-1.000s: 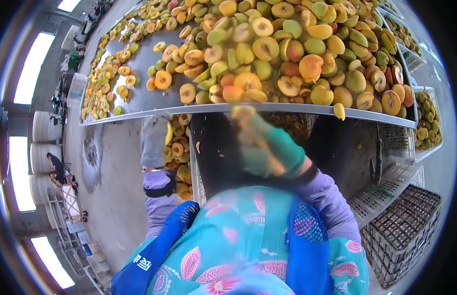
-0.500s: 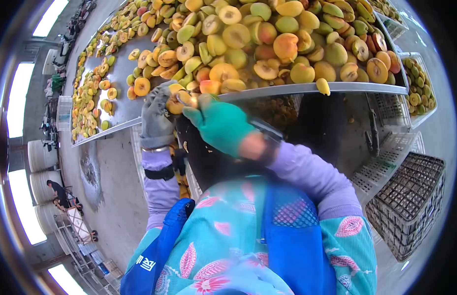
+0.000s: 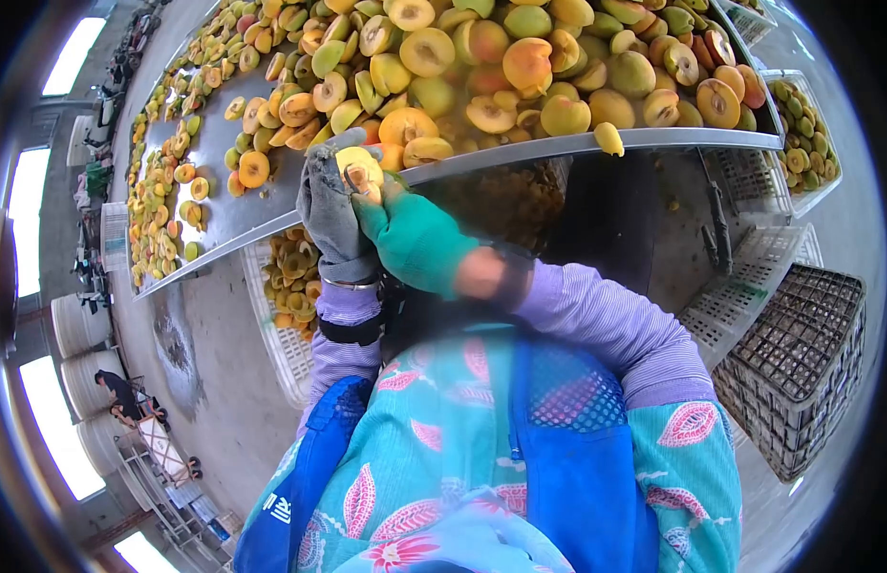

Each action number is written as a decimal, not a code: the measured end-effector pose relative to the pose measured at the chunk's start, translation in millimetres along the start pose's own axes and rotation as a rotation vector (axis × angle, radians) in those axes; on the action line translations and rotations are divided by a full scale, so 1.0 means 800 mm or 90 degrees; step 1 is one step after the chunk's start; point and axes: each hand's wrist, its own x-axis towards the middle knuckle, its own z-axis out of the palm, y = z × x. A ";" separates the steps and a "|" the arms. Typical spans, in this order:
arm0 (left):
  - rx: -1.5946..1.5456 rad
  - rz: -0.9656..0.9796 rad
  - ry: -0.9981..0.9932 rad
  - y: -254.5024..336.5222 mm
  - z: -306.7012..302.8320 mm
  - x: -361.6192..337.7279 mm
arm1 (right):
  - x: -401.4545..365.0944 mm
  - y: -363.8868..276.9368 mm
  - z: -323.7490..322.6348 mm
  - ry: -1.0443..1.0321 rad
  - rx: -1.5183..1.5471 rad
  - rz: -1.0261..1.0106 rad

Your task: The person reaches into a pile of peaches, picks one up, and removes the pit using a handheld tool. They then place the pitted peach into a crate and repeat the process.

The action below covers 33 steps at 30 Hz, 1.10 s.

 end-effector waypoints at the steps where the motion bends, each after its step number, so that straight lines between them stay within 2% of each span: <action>1: -0.001 0.001 -0.013 0.000 0.002 0.002 | 0.002 0.002 -0.001 0.003 0.045 -0.004; 2: -0.002 0.003 -0.027 0.002 0.004 0.004 | 0.005 0.004 -0.009 -0.032 -0.005 0.010; 3: -0.052 -0.104 -0.079 0.025 0.007 0.005 | 0.008 0.007 -0.022 -0.066 -0.054 0.025; 4: -0.053 -0.159 -0.066 0.030 0.005 0.006 | 0.008 0.009 -0.027 -0.102 -0.099 0.042; 5: -0.052 -0.210 -0.049 0.033 0.004 0.008 | 0.005 0.002 0.000 0.016 0.082 -0.111; 6: -0.051 -0.259 -0.032 0.035 0.003 0.013 | 0.007 -0.003 -0.003 -0.053 0.223 0.055; 7: -0.078 -0.216 0.050 0.032 0.011 0.013 | 0.005 -0.010 -0.009 -0.123 0.365 0.227; 8: -0.037 -0.200 0.022 0.028 0.009 0.019 | 0.008 -0.025 -0.014 -0.193 0.499 0.395; 9: 0.000 -0.186 -0.007 0.022 0.007 0.023 | 0.008 -0.008 0.009 -0.099 0.520 0.347; 11: 0.057 -0.187 -0.031 0.023 0.012 0.023 | 0.005 0.015 0.019 -0.026 0.310 0.177; 13: 0.007 -0.226 -0.044 0.024 0.019 0.026 | 0.009 0.023 0.015 -0.018 0.293 0.147; 16: 0.027 -0.227 -0.107 0.015 0.017 0.035 | 0.012 0.000 0.004 -0.097 0.496 0.304; 18: 0.039 -0.235 -0.178 0.016 0.012 0.039 | 0.009 -0.008 -0.008 -0.128 0.517 0.379; 20: 0.016 -0.266 -0.248 0.028 0.007 0.039 | 0.007 -0.003 -0.019 -0.304 0.809 0.380; 21: -0.010 -0.239 -0.252 0.024 0.004 0.035 | 0.010 -0.001 -0.023 -0.398 0.953 0.371; 24: -0.214 -0.252 -0.201 0.018 0.003 0.018 | 0.006 0.004 -0.023 -0.520 1.077 0.377; 25: -0.254 -0.212 -0.208 0.020 -0.003 0.011 | 0.001 0.003 -0.028 -0.552 1.091 0.438; 26: -0.189 -0.167 -0.053 0.014 -0.019 -0.004 | -0.007 -0.002 -0.034 -0.552 1.049 0.420; 28: -0.165 -0.196 0.123 0.013 -0.092 -0.034 | -0.019 -0.008 -0.057 -0.569 0.977 0.373; 29: 0.000 -0.201 0.121 0.028 -0.119 -0.033 | -0.023 -0.008 -0.073 -0.584 0.948 0.346; 30: 0.166 -0.210 0.119 0.043 -0.147 -0.032 | -0.019 -0.003 -0.085 -0.477 0.983 0.375; 32: 0.907 -0.059 0.043 0.072 -0.154 -0.028 | -0.010 0.013 -0.096 -0.244 1.021 0.430; 33: 0.878 -0.043 0.019 0.067 -0.147 -0.022 | -0.007 0.018 -0.093 -0.216 0.966 0.440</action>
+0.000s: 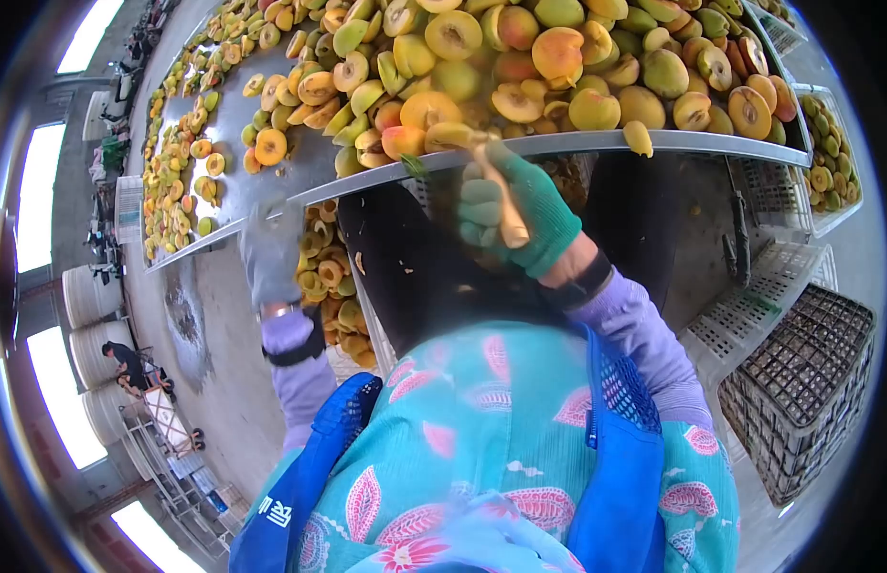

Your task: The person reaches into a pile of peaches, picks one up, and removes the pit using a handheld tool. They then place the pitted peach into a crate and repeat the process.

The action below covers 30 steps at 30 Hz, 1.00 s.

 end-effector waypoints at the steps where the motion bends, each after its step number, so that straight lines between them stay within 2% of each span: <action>1: -0.032 0.030 -0.005 0.015 0.018 0.023 | 0.005 -0.002 -0.001 0.039 -0.047 -0.017; 2: -0.067 0.060 -0.005 0.027 0.035 0.053 | 0.008 -0.004 -0.001 0.077 -0.099 -0.034; 4: 0.163 0.136 -0.167 -0.007 0.105 0.121 | 0.008 0.004 0.004 0.127 -0.198 -0.095; 7: 0.064 0.136 -0.299 0.006 0.072 0.153 | 0.008 0.012 0.008 0.213 -0.314 -0.156; 8: 0.024 0.063 -0.327 -0.011 0.077 0.158 | 0.013 0.019 0.004 0.238 -0.354 -0.182; 10: -0.117 0.067 -0.298 -0.044 0.095 0.155 | 0.022 0.034 0.012 0.256 -0.473 -0.230; 12: 0.013 0.168 -0.188 -0.007 0.069 0.120 | 0.034 0.049 0.024 0.249 -0.494 -0.177; 15: 0.136 0.066 -0.097 -0.011 0.113 0.142 | 0.044 0.062 0.029 0.233 -0.551 -0.143; 16: 0.136 0.098 -0.082 -0.021 0.108 0.148 | 0.040 0.066 0.032 0.222 -0.575 -0.160; 18: -0.419 -0.112 -0.126 -0.036 0.071 0.139 | 0.032 0.059 0.033 0.241 -0.669 -0.152; 19: -0.691 -0.223 -0.155 -0.040 0.056 0.131 | 0.036 0.056 0.033 0.235 -0.739 -0.205; 20: -0.548 -0.030 -0.101 -0.036 0.045 0.115 | 0.040 0.055 0.031 0.229 -0.810 -0.246; 23: -0.735 0.103 -0.180 -0.024 0.052 0.076 | 0.067 0.066 0.028 0.193 -1.043 -0.382; 24: -0.542 0.220 -0.108 -0.011 0.057 0.060 | 0.063 0.067 0.045 0.175 -1.111 -0.405; 27: -0.735 0.158 -0.210 0.046 0.054 0.034 | 0.061 0.064 0.057 0.162 -1.215 -0.412; 28: -0.905 0.098 -0.257 0.058 0.056 0.029 | 0.060 0.062 0.058 0.177 -1.226 -0.409; 30: -1.286 -0.100 -0.354 0.079 0.052 0.020 | 0.062 0.057 0.052 0.200 -1.249 -0.421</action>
